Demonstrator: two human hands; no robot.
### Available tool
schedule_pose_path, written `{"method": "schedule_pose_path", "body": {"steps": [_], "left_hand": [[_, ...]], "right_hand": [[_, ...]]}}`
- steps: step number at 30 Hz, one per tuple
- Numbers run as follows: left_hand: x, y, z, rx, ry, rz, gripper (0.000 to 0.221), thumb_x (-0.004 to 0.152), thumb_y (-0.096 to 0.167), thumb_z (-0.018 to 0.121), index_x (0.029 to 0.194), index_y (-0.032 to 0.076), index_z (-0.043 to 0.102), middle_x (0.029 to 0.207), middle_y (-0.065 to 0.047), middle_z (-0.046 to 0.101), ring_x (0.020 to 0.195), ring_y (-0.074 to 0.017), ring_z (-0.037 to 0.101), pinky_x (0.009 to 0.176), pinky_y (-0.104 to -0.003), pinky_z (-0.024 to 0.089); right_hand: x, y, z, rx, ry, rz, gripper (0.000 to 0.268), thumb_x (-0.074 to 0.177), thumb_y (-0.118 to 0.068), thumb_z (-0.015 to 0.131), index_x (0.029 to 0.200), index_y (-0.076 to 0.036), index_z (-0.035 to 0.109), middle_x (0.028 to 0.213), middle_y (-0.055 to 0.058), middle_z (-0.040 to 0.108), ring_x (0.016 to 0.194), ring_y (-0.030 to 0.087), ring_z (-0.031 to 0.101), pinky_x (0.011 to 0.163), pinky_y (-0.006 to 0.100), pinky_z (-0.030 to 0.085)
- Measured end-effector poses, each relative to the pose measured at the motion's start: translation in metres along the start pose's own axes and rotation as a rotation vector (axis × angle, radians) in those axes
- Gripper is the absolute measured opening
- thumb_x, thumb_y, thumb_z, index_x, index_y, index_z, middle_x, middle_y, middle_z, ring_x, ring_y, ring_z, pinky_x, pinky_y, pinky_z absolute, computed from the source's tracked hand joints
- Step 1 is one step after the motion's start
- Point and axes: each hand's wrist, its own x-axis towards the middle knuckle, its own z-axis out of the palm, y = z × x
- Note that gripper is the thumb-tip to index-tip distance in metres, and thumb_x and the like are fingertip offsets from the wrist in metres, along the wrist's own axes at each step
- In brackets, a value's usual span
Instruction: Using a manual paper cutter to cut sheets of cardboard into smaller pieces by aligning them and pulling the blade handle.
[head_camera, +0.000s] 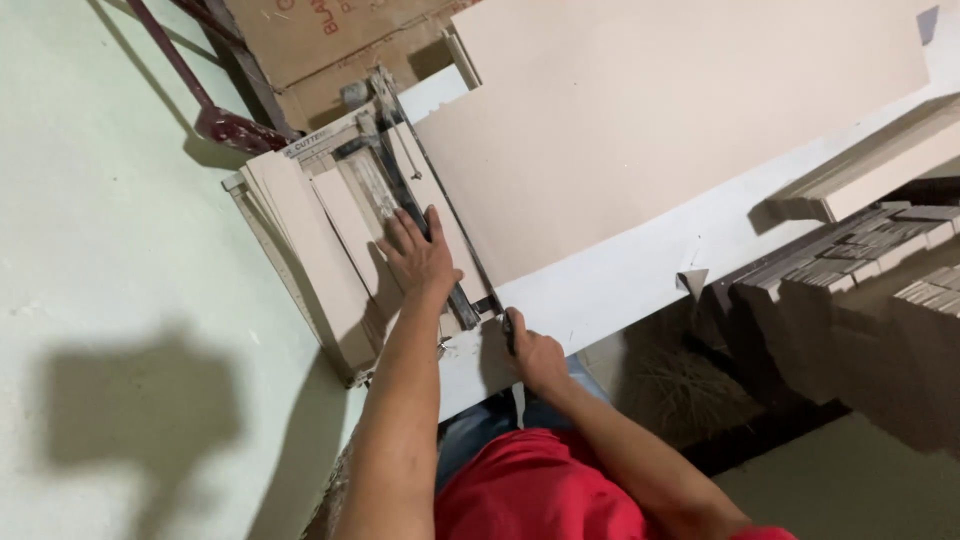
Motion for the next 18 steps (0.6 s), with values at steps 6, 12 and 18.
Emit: {"method": "schedule_pose_path", "body": {"steps": [6,12,18], "left_hand": [[-0.036,0.012,-0.011,0.397,-0.068,0.209,0.073,0.103,0.039,0.053,0.164,0.028,0.015,0.169,-0.025,-0.001,0.155,-0.0434,-0.015,0.119,-0.067,-0.005],[-0.004,-0.048,0.076,-0.026,0.134,0.592,0.032,0.097,0.046,0.042,0.122,0.027,0.046,0.128,-0.005,0.042,0.121,-0.0248,0.035,0.100,-0.043,0.029],[-0.020,-0.113,0.034,0.465,0.104,0.784,0.012,0.096,0.022,0.060,0.104,0.014,0.062,0.105,-0.006,0.066,0.092,-0.0264,0.064,0.079,-0.038,0.049]], "right_hand": [[-0.052,-0.054,-0.188,0.491,-0.247,0.058,0.076,0.093,-0.064,0.052,0.152,-0.023,0.027,0.074,0.022,0.073,0.081,0.050,0.073,0.074,0.057,0.055],[0.066,0.069,-0.062,1.036,-0.114,0.304,0.065,0.097,-0.063,0.055,0.122,-0.004,0.062,0.084,0.028,0.075,0.072,0.041,0.073,0.071,0.048,0.057],[0.107,0.117,-0.081,1.703,0.191,0.678,0.105,0.101,-0.053,0.067,0.163,-0.008,-0.004,0.132,0.025,0.041,0.097,0.033,0.069,0.076,0.035,0.066]]}}
